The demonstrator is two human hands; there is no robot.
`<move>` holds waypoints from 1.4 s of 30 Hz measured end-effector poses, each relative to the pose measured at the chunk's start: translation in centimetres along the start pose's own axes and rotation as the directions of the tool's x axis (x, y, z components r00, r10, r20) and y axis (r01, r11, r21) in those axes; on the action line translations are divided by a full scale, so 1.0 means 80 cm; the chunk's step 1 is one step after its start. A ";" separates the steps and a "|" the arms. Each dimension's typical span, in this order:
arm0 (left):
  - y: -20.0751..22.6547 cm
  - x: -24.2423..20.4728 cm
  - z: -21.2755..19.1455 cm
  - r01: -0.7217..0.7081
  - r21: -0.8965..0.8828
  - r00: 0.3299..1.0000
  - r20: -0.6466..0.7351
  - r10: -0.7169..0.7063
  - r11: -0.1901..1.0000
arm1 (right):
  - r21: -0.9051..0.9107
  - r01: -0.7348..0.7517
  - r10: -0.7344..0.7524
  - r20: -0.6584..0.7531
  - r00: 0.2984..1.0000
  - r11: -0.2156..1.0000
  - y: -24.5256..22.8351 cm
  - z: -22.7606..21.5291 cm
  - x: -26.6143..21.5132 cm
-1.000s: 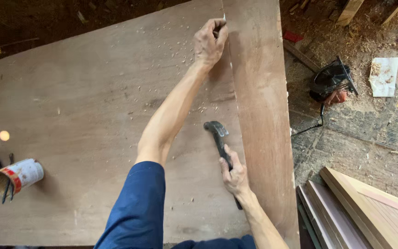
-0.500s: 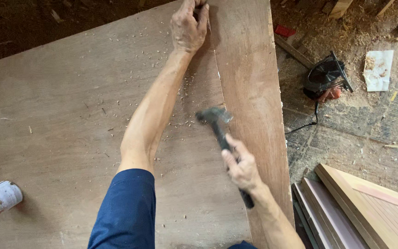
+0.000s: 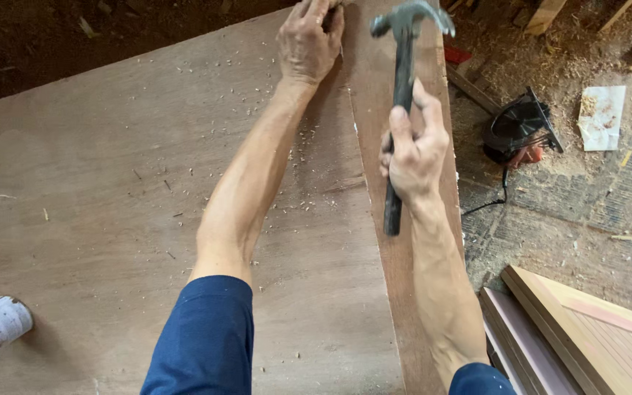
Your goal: The person applies glue to a wooden strip, places a plywood sheet on top, and hammers nails along the edges to secure the pieces together. The person uses a hammer and nails to fasten the wood, then wipes the surface.
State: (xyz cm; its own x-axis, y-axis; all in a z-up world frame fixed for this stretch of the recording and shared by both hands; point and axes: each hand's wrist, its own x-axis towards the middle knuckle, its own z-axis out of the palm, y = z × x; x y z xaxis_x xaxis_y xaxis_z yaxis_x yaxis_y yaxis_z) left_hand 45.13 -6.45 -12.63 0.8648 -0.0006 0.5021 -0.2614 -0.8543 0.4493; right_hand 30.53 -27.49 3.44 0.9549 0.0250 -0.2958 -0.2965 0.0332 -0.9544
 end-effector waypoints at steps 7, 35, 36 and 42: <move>-0.004 -0.010 0.005 -0.019 -0.014 1.000 0.002 0.019 1.000 | -0.090 0.159 -0.159 0.012 0.987 0.983 0.027 0.039 0.064; -0.001 -0.019 0.005 0.286 -0.180 0.942 -0.128 -0.310 0.941 | -0.487 0.379 -0.431 0.006 0.903 0.787 0.047 0.087 0.055; 0.005 -0.019 0.008 0.245 -0.215 0.948 -0.153 -0.280 0.946 | -0.515 0.360 -0.381 0.070 0.922 0.778 0.049 0.083 0.053; 0.000 -0.007 -0.002 0.252 -0.324 0.939 -0.145 -0.311 0.912 | -0.565 0.412 -0.521 -0.037 0.853 0.715 0.052 0.090 0.047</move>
State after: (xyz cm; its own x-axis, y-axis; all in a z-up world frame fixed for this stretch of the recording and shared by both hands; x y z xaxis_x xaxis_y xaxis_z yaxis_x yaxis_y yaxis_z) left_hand 44.53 -6.39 -12.79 0.8316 0.3407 0.4386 -0.1590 -0.6105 0.7759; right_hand 32.82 -20.09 -1.34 0.9693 -0.0332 0.2438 0.1897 -0.5304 -0.8263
